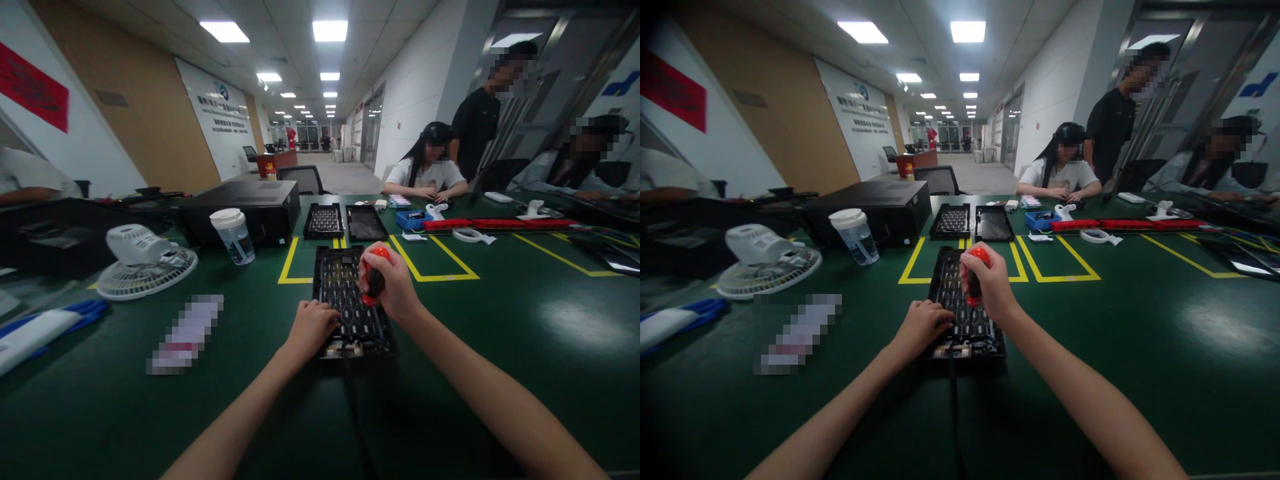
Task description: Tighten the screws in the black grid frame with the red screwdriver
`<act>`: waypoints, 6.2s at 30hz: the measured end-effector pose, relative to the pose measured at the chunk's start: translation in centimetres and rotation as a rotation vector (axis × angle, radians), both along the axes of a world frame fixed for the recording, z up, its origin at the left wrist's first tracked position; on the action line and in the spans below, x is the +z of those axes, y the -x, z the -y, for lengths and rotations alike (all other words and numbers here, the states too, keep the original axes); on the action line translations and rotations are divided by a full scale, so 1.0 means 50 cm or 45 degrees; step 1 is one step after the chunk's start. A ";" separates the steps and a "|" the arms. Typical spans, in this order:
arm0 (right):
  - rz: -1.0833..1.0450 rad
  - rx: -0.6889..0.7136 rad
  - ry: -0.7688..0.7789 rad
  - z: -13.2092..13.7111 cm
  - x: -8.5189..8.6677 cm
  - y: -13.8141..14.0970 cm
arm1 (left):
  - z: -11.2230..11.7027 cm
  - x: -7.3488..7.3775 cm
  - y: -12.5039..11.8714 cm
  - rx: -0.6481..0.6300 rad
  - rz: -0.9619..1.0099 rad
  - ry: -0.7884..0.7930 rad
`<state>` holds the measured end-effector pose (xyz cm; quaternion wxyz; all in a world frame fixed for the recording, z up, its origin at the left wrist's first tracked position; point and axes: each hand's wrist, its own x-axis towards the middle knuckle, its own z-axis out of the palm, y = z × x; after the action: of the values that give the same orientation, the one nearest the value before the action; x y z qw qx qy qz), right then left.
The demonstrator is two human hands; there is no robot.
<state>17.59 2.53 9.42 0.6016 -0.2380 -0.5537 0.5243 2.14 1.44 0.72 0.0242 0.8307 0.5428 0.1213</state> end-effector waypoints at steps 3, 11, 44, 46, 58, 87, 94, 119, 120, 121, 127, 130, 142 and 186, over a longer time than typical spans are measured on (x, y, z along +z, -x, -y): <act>-0.023 -0.007 -0.018 0.002 0.010 -0.007 | 0.002 0.000 -0.001 -0.015 -0.005 -0.019; -0.101 -0.028 -0.070 0.000 0.037 -0.035 | 0.001 -0.002 -0.003 -0.007 -0.038 -0.016; -0.448 0.127 -0.093 0.045 0.097 -0.073 | 0.064 0.040 -0.005 -0.304 1.287 0.551; -0.446 0.132 -0.086 0.046 0.097 -0.072 | 0.065 0.041 -0.006 -0.308 1.281 0.549; -0.436 0.128 -0.097 0.048 0.099 -0.075 | 0.063 0.036 0.000 -0.314 1.360 0.579; -0.318 0.405 -0.206 0.056 0.097 -0.081 | 0.066 0.027 0.003 -0.420 1.454 0.946; -0.304 0.399 -0.198 0.057 0.093 -0.078 | 0.067 0.035 0.002 -0.423 1.412 0.963; -0.303 0.456 -0.126 -0.014 0.078 0.002 | 0.027 0.011 0.062 0.507 0.117 0.006; -0.299 0.481 -0.127 -0.018 0.076 0.011 | 0.026 0.008 0.063 0.514 0.086 0.026; -0.301 0.500 -0.131 -0.022 0.073 0.020 | 0.025 0.005 0.063 0.515 0.056 0.044; -0.210 0.617 -0.118 -0.038 0.049 0.067 | 0.023 -0.003 0.057 0.452 -0.070 0.123; -0.175 0.639 -0.111 -0.041 0.037 0.081 | 0.023 -0.003 0.053 0.490 -0.128 0.144; -0.119 0.674 -0.083 -0.037 0.004 0.110 | 0.020 -0.014 0.056 0.472 -0.167 0.123; -0.050 0.655 -0.068 -0.027 -0.010 0.122 | 0.027 0.004 0.052 0.503 -0.165 0.221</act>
<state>11.50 3.89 8.94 0.4653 -0.0629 -0.5978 0.6497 -0.48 0.10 0.94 0.0366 0.7092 0.7037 0.0230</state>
